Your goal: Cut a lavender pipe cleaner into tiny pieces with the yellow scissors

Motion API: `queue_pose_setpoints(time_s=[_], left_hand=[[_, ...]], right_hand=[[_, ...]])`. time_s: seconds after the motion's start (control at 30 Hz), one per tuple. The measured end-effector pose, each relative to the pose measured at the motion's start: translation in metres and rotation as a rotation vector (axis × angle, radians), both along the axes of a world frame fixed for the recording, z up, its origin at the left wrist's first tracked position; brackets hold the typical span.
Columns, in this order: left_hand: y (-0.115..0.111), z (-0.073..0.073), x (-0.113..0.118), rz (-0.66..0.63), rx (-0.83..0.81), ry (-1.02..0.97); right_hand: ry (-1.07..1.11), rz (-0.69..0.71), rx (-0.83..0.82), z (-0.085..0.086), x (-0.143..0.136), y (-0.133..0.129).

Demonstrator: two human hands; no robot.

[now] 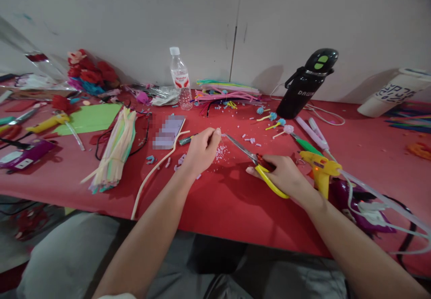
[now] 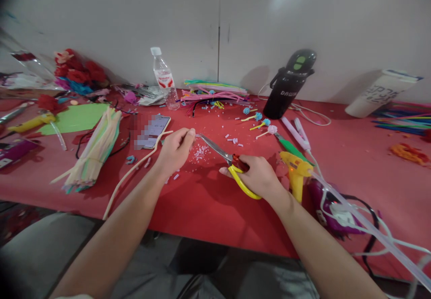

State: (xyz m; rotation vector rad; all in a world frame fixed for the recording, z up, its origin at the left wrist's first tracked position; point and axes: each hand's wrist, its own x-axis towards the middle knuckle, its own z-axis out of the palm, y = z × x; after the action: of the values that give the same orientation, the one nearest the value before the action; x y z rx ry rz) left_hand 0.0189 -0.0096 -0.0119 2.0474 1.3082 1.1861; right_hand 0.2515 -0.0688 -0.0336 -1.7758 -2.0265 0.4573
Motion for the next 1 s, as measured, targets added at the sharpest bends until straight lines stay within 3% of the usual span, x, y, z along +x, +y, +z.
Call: queue_pose_setpoints(time_s=[1.0], left_hand=[[-0.0012,0.0006,-0.0001,-0.008,-0.069,-0.028]], right_hand=[[-0.023,0.01,0.054,-0.0071,0.001,0.0024]])
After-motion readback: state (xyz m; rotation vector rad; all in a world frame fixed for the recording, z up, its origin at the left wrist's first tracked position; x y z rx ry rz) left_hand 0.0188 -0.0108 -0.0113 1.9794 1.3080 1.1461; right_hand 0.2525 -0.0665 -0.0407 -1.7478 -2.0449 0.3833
